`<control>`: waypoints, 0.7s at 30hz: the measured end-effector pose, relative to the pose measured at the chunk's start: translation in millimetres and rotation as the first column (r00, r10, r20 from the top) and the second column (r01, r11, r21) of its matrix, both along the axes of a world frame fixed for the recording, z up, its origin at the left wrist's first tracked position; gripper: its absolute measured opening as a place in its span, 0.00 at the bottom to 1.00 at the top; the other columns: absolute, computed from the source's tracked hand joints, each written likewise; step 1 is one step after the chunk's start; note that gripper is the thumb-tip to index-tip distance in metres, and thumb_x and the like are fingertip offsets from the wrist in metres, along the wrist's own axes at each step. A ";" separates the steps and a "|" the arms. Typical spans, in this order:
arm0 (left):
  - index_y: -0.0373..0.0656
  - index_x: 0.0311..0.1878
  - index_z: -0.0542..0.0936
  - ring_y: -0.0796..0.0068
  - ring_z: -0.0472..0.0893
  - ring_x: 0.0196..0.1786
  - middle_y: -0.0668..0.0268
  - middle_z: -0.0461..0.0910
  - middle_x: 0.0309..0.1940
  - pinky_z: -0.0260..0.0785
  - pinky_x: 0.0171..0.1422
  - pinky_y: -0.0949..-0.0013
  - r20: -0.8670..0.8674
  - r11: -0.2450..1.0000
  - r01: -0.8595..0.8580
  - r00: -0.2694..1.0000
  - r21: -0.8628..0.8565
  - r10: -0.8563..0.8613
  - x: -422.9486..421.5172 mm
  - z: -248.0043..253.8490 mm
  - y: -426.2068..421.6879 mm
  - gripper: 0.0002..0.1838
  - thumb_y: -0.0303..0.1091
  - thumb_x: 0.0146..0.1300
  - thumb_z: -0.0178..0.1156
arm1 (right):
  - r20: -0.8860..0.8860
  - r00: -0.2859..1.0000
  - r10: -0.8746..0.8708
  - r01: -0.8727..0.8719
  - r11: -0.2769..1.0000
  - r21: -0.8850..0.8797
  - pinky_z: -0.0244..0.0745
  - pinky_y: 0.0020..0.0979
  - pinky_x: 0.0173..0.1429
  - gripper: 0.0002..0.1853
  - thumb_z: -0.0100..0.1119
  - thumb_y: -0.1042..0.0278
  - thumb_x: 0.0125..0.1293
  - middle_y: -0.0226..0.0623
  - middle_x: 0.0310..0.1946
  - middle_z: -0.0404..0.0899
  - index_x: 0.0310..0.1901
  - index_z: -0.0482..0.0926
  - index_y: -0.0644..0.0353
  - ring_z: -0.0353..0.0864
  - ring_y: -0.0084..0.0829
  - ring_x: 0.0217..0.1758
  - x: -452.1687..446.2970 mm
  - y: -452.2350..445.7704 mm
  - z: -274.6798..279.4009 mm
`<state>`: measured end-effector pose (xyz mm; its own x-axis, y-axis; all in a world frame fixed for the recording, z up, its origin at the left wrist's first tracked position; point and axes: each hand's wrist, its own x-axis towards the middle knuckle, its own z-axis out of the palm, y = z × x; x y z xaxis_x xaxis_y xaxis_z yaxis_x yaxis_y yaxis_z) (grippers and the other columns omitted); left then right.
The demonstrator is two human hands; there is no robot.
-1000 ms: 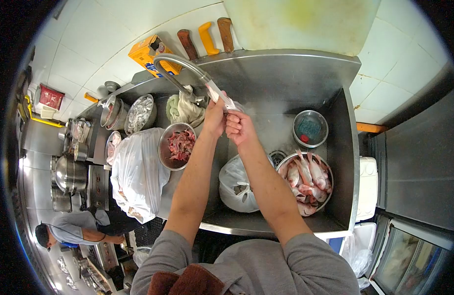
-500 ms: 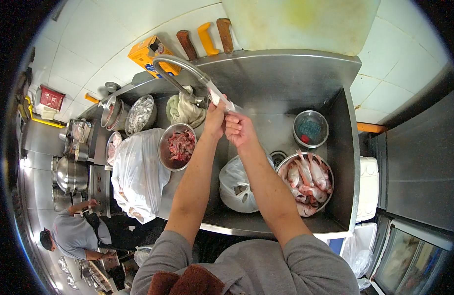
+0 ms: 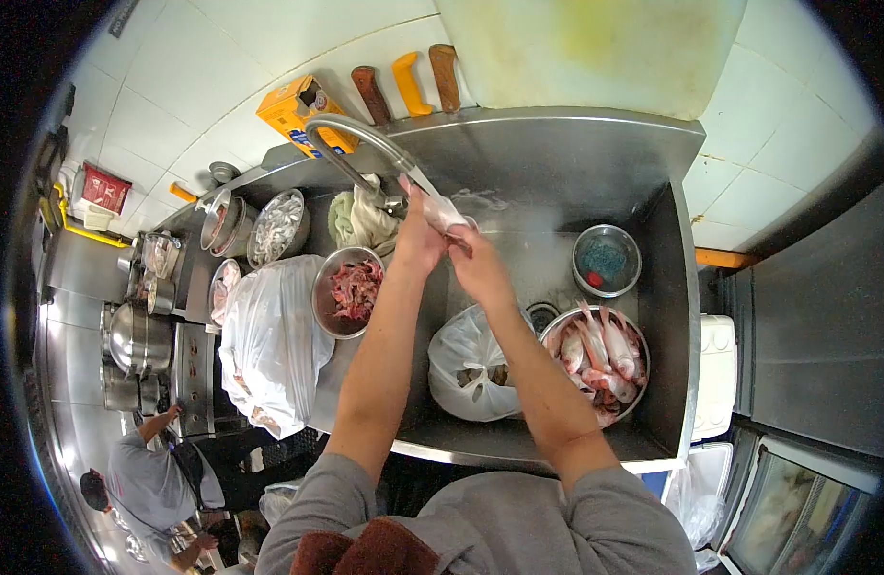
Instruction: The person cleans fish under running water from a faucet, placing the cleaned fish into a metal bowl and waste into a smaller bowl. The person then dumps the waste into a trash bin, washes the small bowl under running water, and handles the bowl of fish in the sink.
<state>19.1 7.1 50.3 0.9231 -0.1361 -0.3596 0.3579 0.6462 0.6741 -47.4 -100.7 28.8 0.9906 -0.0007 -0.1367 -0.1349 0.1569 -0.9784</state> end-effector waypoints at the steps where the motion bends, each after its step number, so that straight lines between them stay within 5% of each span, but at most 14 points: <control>1: 0.43 0.55 0.68 0.61 0.74 0.50 0.60 0.73 0.47 0.68 0.55 0.55 -0.032 0.997 0.009 0.999 -0.082 -0.012 -3.8 7.6 -2.1 0.20 0.49 0.71 0.47 | 0.280 0.960 -0.001 0.117 0.910 -0.398 0.73 0.36 0.39 0.14 0.56 0.65 0.64 0.43 0.34 0.77 0.50 0.78 0.54 0.77 0.34 0.34 -0.6 -2.3 -4.8; 2: 0.43 0.55 0.68 0.61 0.74 0.50 0.60 0.73 0.47 0.68 0.55 0.55 -0.033 0.997 0.011 0.999 -0.082 -0.014 -4.0 4.1 -3.1 0.20 0.49 0.71 0.47 | 0.278 0.960 -0.002 0.118 0.910 -0.398 0.73 0.36 0.39 0.14 0.56 0.65 0.64 0.43 0.34 0.77 0.50 0.78 0.54 0.77 0.34 0.34 -2.1 -7.6 -9.8; 4: 0.40 0.56 0.67 0.62 0.73 0.51 0.60 0.71 0.49 0.68 0.55 0.56 0.014 0.991 0.012 1.000 -0.134 -0.010 1.1 -11.4 -2.5 0.21 0.47 0.72 0.45 | 0.476 0.877 0.072 0.370 0.531 -0.762 0.64 0.44 0.59 0.14 0.58 0.60 0.63 0.58 0.56 0.67 0.48 0.81 0.52 0.69 0.49 0.56 -7.4 -18.7 11.1; 5: 0.40 0.56 0.67 0.62 0.73 0.51 0.60 0.71 0.49 0.68 0.55 0.56 0.017 0.991 0.013 1.000 -0.134 -0.010 4.2 -17.4 -0.8 0.21 0.47 0.72 0.45 | 0.478 0.875 0.072 0.372 0.530 -0.762 0.64 0.44 0.59 0.14 0.58 0.60 0.63 0.58 0.56 0.67 0.48 0.81 0.52 0.69 0.49 0.56 -4.5 -24.2 8.7; 7: 0.41 0.57 0.67 0.61 0.74 0.50 0.60 0.71 0.49 0.68 0.55 0.53 0.030 0.998 -0.047 0.998 -0.048 0.048 7.1 -20.1 0.4 0.20 0.46 0.72 0.45 | 0.679 0.681 0.275 0.461 0.560 -0.689 0.58 0.45 0.65 0.15 0.59 0.56 0.62 0.61 0.67 0.51 0.48 0.81 0.48 0.59 0.57 0.65 5.1 -35.9 6.1; 10: 0.43 0.57 0.67 0.61 0.74 0.50 0.61 0.72 0.49 0.69 0.54 0.53 0.035 0.994 -0.110 0.993 -0.024 0.111 6.2 -19.5 -2.5 0.20 0.47 0.72 0.46 | 0.706 0.619 0.344 0.465 0.564 -0.682 0.61 0.47 0.63 0.17 0.60 0.55 0.59 0.57 0.64 0.59 0.47 0.81 0.52 0.63 0.54 0.64 10.2 -41.4 7.2; 13: 0.43 0.57 0.68 0.64 0.75 0.49 0.63 0.73 0.48 0.71 0.52 0.56 0.002 0.993 -0.119 0.993 0.001 0.119 3.0 -18.3 -6.4 0.20 0.48 0.71 0.46 | 0.656 0.623 0.426 0.320 0.626 -0.711 0.59 0.43 0.65 0.17 0.59 0.57 0.61 0.57 0.66 0.57 0.49 0.81 0.55 0.61 0.51 0.66 11.0 -41.8 8.6; 21: 0.48 0.58 0.69 0.70 0.74 0.47 0.67 0.74 0.46 0.70 0.53 0.62 0.041 1.000 -0.005 0.999 0.019 0.004 8.9 -35.0 -3.0 0.19 0.48 0.72 0.46 | 0.642 0.660 0.390 0.289 0.657 -0.696 0.64 0.46 0.62 0.19 0.61 0.54 0.59 0.61 0.66 0.56 0.46 0.80 0.60 0.66 0.55 0.63 11.8 -37.4 10.8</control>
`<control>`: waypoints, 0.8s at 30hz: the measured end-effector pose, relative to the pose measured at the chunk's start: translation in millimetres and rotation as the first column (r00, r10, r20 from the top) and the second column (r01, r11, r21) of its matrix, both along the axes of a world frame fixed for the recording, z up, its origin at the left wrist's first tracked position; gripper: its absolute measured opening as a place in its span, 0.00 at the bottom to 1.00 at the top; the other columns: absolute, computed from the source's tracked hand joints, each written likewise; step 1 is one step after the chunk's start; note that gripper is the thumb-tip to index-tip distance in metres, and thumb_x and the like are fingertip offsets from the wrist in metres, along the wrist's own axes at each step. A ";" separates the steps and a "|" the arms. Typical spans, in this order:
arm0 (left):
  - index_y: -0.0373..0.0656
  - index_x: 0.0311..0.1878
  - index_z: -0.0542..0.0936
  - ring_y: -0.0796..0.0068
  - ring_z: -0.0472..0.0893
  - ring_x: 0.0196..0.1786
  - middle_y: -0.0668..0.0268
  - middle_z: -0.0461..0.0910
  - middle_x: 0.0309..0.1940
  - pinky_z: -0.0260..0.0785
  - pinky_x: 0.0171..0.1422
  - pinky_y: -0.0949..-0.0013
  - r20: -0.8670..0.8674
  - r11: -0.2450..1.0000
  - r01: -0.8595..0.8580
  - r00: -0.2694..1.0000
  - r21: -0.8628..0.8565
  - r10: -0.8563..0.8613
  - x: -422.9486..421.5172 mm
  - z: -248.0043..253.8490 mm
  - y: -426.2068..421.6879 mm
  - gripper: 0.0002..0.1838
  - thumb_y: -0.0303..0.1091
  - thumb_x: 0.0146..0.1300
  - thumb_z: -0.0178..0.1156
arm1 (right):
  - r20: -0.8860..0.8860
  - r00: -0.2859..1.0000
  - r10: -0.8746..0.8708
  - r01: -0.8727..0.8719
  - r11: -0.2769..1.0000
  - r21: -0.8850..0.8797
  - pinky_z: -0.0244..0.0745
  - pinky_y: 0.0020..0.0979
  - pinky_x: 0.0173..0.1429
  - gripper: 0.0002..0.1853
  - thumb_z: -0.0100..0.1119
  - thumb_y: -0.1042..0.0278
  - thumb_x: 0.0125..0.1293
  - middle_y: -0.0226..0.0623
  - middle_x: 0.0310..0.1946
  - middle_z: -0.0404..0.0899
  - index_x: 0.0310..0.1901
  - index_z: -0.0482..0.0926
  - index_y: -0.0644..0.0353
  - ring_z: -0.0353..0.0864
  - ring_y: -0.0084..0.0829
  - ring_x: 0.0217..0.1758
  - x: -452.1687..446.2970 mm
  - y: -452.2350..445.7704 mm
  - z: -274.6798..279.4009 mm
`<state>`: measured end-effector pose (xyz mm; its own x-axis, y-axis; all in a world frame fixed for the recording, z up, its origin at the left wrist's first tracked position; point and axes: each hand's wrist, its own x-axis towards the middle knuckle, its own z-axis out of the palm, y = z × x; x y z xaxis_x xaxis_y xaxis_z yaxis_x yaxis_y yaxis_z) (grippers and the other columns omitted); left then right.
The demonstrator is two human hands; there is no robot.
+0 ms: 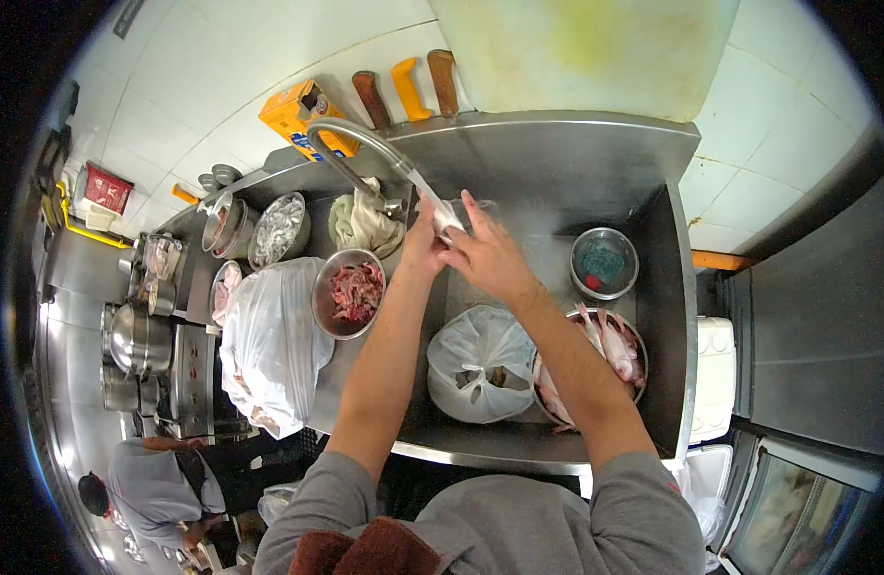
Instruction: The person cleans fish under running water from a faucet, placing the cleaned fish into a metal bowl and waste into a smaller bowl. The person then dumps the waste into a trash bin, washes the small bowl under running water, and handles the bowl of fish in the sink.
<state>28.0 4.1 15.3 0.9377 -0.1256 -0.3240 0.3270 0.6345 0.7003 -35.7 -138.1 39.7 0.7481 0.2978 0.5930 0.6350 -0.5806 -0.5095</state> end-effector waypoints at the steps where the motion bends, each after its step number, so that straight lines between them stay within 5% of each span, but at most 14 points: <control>1: 0.47 0.56 0.70 0.70 0.74 0.47 0.67 0.74 0.45 0.70 0.52 0.63 0.023 0.998 0.039 0.999 0.040 -0.040 -1.0 0.8 -1.2 0.19 0.48 0.71 0.46 | -0.013 1.000 -0.011 0.011 0.999 -0.030 0.63 0.46 0.63 0.20 0.61 0.53 0.58 0.64 0.66 0.54 0.45 0.79 0.60 0.65 0.57 0.63 0.4 0.8 1.8; 8: 0.44 0.55 0.71 0.68 0.76 0.46 0.65 0.76 0.44 0.71 0.51 0.62 0.037 0.997 0.068 0.997 0.033 -0.070 3.7 16.6 -1.7 0.19 0.48 0.71 0.47 | -0.173 0.983 -0.057 0.041 0.995 -0.094 0.62 0.47 0.64 0.24 0.56 0.47 0.61 0.74 0.63 0.52 0.46 0.76 0.62 0.60 0.64 0.65 7.8 10.5 -5.1; 16: 0.43 0.51 0.73 0.65 0.77 0.44 0.62 0.77 0.41 0.72 0.48 0.59 0.082 0.996 0.036 0.996 -0.076 -0.030 8.5 16.2 -3.2 0.20 0.51 0.69 0.50 | -0.201 0.979 0.043 0.016 0.960 0.280 0.61 0.47 0.65 0.23 0.55 0.51 0.64 0.63 0.63 0.58 0.54 0.72 0.58 0.61 0.62 0.64 3.0 20.3 -12.1; 24: 0.45 0.54 0.72 0.65 0.76 0.45 0.65 0.76 0.42 0.72 0.47 0.59 0.031 0.993 0.069 0.997 -0.099 -0.066 1.9 20.4 -7.6 0.19 0.48 0.70 0.48 | -0.181 0.983 -0.014 0.032 0.995 0.094 0.63 0.46 0.64 0.25 0.57 0.49 0.62 0.64 0.64 0.57 0.55 0.73 0.58 0.63 0.61 0.63 3.1 7.8 -10.5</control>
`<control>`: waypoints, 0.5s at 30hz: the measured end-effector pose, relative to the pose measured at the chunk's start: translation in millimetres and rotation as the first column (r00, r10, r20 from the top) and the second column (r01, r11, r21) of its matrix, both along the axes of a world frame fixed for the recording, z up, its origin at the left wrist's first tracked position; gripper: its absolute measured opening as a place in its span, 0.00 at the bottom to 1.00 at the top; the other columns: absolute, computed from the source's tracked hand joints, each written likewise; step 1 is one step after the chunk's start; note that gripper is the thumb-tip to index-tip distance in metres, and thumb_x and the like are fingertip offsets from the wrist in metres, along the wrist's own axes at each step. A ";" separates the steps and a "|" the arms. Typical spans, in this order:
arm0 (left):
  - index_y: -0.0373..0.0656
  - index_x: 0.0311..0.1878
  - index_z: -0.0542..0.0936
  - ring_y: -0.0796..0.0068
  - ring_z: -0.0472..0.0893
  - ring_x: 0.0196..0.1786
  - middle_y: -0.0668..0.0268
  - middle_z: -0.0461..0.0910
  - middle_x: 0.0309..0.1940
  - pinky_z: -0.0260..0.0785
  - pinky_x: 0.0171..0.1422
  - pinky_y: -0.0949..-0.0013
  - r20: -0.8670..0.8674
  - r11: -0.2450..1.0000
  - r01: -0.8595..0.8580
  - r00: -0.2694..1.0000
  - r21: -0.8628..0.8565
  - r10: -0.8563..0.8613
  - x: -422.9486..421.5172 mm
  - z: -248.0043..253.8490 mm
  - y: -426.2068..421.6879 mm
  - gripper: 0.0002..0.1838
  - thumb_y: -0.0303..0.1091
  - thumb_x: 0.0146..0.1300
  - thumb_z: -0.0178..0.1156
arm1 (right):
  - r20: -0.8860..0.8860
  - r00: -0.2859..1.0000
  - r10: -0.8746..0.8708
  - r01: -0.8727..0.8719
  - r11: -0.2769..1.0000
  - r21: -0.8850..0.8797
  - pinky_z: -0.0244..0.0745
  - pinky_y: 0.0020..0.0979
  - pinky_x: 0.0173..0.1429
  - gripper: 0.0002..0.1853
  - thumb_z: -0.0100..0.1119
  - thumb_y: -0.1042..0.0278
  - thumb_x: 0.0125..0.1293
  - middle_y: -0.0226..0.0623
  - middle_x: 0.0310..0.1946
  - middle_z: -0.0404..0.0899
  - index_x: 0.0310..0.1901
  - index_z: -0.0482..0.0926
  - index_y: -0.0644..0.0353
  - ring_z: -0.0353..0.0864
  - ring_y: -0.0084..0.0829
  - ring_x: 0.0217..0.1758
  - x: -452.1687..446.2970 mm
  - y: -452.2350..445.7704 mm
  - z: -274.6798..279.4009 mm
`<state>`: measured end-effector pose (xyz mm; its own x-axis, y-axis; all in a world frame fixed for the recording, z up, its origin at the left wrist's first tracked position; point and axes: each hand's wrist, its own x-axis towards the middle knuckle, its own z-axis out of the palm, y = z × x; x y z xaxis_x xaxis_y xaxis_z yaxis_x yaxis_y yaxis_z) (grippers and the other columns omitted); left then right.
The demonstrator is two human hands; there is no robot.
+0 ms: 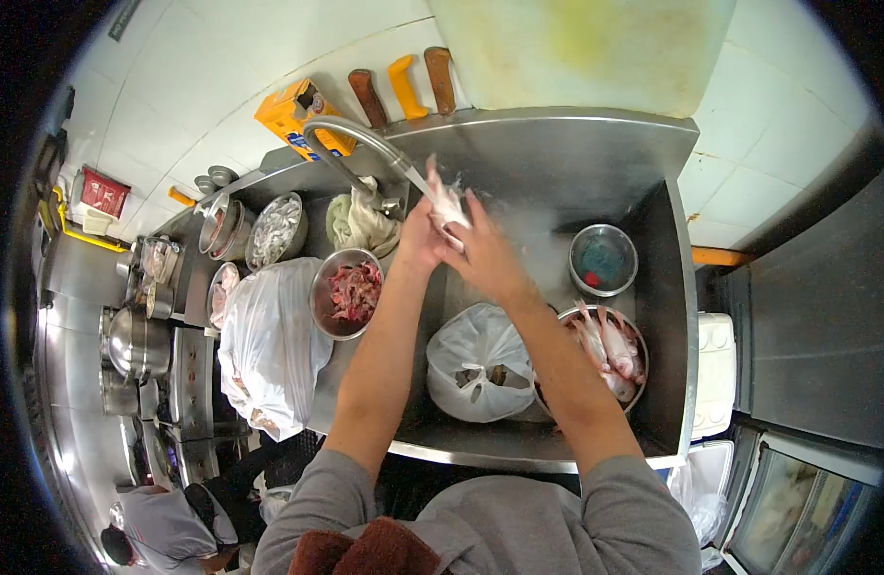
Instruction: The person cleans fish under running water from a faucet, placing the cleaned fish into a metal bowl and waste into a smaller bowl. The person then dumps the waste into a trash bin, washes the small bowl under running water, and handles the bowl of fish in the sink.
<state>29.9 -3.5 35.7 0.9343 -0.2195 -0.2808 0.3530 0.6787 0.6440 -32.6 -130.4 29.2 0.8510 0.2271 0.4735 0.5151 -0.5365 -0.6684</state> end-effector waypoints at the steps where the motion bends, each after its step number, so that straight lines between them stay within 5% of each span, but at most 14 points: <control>1: 0.47 0.56 0.71 0.65 0.76 0.45 0.65 0.76 0.42 0.72 0.47 0.59 0.055 1.000 0.017 0.998 -0.011 -0.017 0.9 -4.4 -1.3 0.18 0.47 0.71 0.47 | -0.015 1.000 -0.011 0.011 1.000 -0.014 0.63 0.46 0.64 0.25 0.57 0.48 0.61 0.64 0.64 0.56 0.54 0.74 0.57 0.64 0.61 0.62 1.5 0.5 1.8; 5: 0.55 0.63 0.69 0.69 0.75 0.44 0.68 0.75 0.43 0.71 0.50 0.61 -0.002 0.998 0.010 1.000 0.064 -0.010 -2.7 15.9 2.5 0.19 0.44 0.71 0.46 | -0.144 0.989 0.027 -0.029 1.000 -0.007 0.64 0.44 0.63 0.25 0.57 0.49 0.62 0.60 0.65 0.56 0.52 0.75 0.60 0.64 0.57 0.64 0.6 2.6 10.0; 11: 0.51 0.61 0.70 0.69 0.74 0.48 0.67 0.75 0.44 0.68 0.55 0.60 -0.030 0.997 0.074 0.997 -0.031 -0.075 2.7 0.7 14.5 0.19 0.44 0.71 0.47 | 0.070 0.996 0.053 -0.059 0.996 0.072 0.64 0.47 0.62 0.27 0.56 0.43 0.61 0.59 0.66 0.56 0.54 0.76 0.55 0.67 0.58 0.61 -5.8 -4.9 7.1; 13: 0.50 0.60 0.71 0.70 0.74 0.48 0.67 0.75 0.44 0.68 0.55 0.61 -0.018 0.997 0.063 0.998 -0.047 -0.064 -2.8 5.3 10.0 0.18 0.43 0.71 0.47 | 0.151 0.986 0.072 -0.053 0.990 -0.130 0.65 0.46 0.62 0.26 0.56 0.45 0.61 0.58 0.65 0.57 0.55 0.75 0.55 0.67 0.57 0.61 -5.2 -10.2 11.0; 15: 0.48 0.57 0.72 0.69 0.75 0.45 0.68 0.77 0.42 0.70 0.52 0.61 0.093 0.992 0.054 0.995 -0.113 -0.043 -4.4 2.2 5.6 0.16 0.43 0.71 0.48 | 0.053 0.997 0.049 -0.040 0.988 -0.148 0.64 0.46 0.62 0.26 0.55 0.46 0.62 0.56 0.65 0.58 0.55 0.75 0.55 0.66 0.56 0.61 -6.7 -8.4 21.7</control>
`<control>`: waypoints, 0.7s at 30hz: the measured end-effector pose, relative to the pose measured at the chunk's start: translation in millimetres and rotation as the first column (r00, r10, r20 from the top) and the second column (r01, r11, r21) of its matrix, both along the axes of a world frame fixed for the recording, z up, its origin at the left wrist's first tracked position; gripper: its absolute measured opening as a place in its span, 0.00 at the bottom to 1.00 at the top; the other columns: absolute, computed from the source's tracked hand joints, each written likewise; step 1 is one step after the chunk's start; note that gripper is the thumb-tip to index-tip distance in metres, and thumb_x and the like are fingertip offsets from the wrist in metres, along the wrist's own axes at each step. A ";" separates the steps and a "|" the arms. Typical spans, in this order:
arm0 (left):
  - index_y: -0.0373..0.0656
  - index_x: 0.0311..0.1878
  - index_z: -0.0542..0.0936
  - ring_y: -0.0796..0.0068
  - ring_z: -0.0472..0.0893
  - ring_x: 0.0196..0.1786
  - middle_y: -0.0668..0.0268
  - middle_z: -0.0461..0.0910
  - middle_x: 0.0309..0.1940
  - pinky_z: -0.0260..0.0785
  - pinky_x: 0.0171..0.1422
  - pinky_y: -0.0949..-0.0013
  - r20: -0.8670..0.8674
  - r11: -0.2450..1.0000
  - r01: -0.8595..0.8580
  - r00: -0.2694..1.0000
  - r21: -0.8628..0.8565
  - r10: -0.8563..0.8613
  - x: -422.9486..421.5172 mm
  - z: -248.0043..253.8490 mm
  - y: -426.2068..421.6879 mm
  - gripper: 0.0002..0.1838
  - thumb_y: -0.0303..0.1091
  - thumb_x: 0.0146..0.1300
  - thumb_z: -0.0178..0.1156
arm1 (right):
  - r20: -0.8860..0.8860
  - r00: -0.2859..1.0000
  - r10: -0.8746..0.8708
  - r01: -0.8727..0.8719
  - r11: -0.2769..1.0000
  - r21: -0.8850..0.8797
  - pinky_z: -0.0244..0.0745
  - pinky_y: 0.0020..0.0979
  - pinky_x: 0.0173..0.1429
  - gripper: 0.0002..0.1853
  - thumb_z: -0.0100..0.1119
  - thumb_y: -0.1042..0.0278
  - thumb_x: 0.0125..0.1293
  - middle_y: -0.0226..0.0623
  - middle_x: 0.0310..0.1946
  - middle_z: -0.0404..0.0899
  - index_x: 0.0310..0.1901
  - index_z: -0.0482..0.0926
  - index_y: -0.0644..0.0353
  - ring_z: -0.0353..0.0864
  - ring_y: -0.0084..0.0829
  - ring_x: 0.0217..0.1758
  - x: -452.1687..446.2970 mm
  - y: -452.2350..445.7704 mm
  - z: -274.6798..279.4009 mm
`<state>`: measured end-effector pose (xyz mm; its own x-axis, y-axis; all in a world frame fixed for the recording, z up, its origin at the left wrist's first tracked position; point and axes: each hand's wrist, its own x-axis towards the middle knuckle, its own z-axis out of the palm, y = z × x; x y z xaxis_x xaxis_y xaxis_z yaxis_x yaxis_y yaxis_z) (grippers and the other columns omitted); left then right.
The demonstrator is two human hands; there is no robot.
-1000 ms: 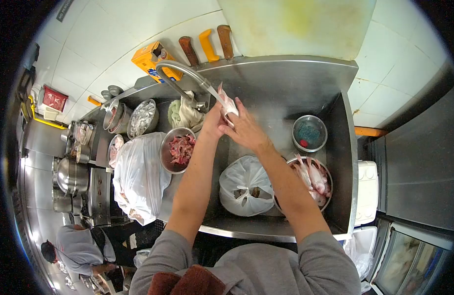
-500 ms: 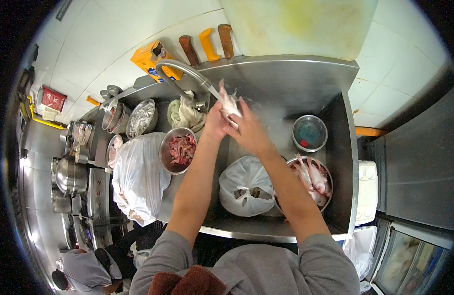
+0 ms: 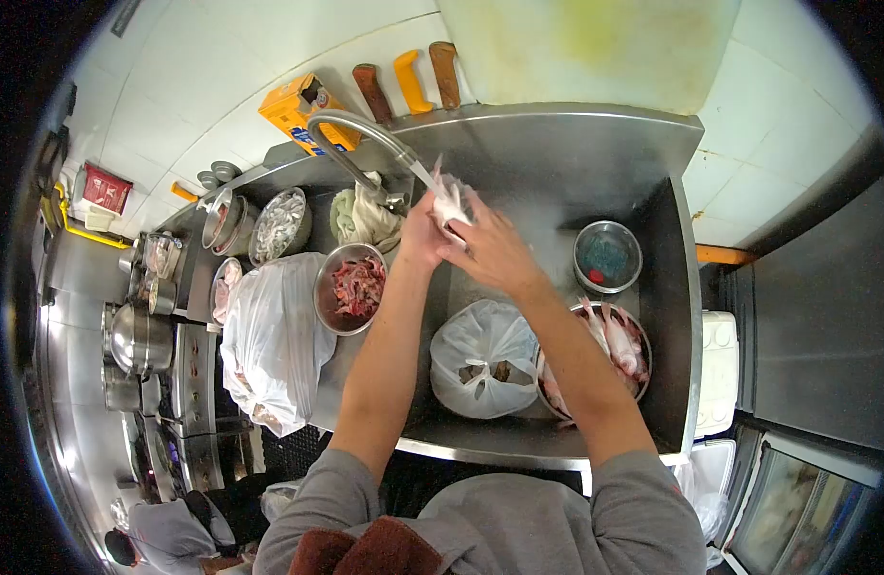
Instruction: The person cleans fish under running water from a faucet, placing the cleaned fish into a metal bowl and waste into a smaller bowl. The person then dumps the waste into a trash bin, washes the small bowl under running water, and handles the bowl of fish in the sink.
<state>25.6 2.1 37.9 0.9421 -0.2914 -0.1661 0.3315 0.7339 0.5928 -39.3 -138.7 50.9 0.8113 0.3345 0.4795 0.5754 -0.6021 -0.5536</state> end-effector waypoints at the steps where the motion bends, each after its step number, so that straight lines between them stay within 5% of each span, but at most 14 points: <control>1: 0.48 0.57 0.72 0.69 0.75 0.45 0.68 0.77 0.42 0.70 0.52 0.61 -0.002 1.000 0.001 1.000 0.002 -0.001 2.3 -3.7 0.9 0.16 0.43 0.71 0.48 | -0.095 0.995 -0.023 0.022 1.000 -0.022 0.64 0.46 0.62 0.25 0.54 0.47 0.63 0.55 0.65 0.59 0.55 0.76 0.55 0.66 0.55 0.62 -0.5 3.0 5.4; 5: 0.47 0.55 0.72 0.68 0.76 0.41 0.66 0.76 0.40 0.71 0.49 0.62 -0.021 0.997 0.002 1.000 0.078 0.000 7.0 -4.9 4.7 0.16 0.44 0.70 0.48 | -0.166 0.984 0.068 -0.058 0.996 0.061 0.63 0.46 0.63 0.24 0.52 0.48 0.64 0.54 0.64 0.60 0.55 0.75 0.56 0.66 0.54 0.62 0.9 7.2 -0.3; 8: 0.46 0.52 0.73 0.67 0.75 0.43 0.67 0.76 0.40 0.69 0.51 0.60 -0.009 0.995 -0.046 0.999 0.084 0.047 4.2 11.7 8.5 0.16 0.45 0.70 0.48 | 0.005 0.995 0.096 -0.096 0.984 0.152 0.65 0.44 0.62 0.22 0.50 0.52 0.65 0.53 0.62 0.64 0.54 0.75 0.59 0.69 0.53 0.59 -1.4 3.3 -8.1; 10: 0.46 0.50 0.73 0.68 0.76 0.42 0.68 0.77 0.39 0.70 0.50 0.61 -0.030 0.995 -0.064 0.997 0.070 0.067 -0.8 12.6 7.3 0.14 0.44 0.71 0.46 | 0.000 0.976 0.219 -0.201 0.894 0.401 0.67 0.41 0.60 0.18 0.49 0.59 0.66 0.53 0.59 0.67 0.49 0.78 0.64 0.71 0.50 0.57 6.9 0.4 -12.5; 13: 0.47 0.47 0.73 0.68 0.77 0.42 0.68 0.77 0.38 0.71 0.50 0.61 -0.058 0.997 -0.062 0.996 0.035 0.063 -4.8 15.3 3.9 0.14 0.44 0.72 0.43 | -0.139 0.978 0.152 -0.061 0.858 0.510 0.68 0.38 0.58 0.14 0.48 0.66 0.66 0.50 0.56 0.69 0.46 0.80 0.63 0.73 0.46 0.56 17.6 7.4 -15.5; 17: 0.46 0.47 0.73 0.66 0.77 0.44 0.67 0.77 0.39 0.71 0.51 0.59 -0.010 0.996 -0.087 0.996 0.018 0.087 0.7 12.5 4.0 0.16 0.46 0.73 0.42 | -0.061 0.994 0.092 -0.055 0.895 0.442 0.71 0.36 0.55 0.09 0.56 0.73 0.60 0.49 0.54 0.71 0.41 0.82 0.62 0.75 0.44 0.53 25.0 8.4 -12.4; 19: 0.46 0.48 0.73 0.66 0.77 0.44 0.66 0.77 0.40 0.71 0.51 0.59 0.005 0.999 -0.047 0.999 0.024 0.047 -1.5 15.8 5.2 0.16 0.46 0.73 0.41 | 0.206 0.978 -0.043 -0.011 0.966 0.258 0.73 0.35 0.51 0.08 0.61 0.76 0.54 0.47 0.49 0.73 0.38 0.84 0.61 0.77 0.42 0.50 29.7 7.5 -5.7; 21: 0.45 0.48 0.73 0.66 0.77 0.44 0.66 0.77 0.40 0.71 0.51 0.58 0.022 1.000 -0.008 1.000 0.030 0.007 -2.6 18.4 6.5 0.17 0.47 0.73 0.41 | 0.173 0.984 -0.032 -0.022 0.952 0.305 0.74 0.35 0.50 0.08 0.63 0.74 0.53 0.46 0.47 0.74 0.36 0.84 0.61 0.77 0.41 0.49 28.6 9.7 -1.3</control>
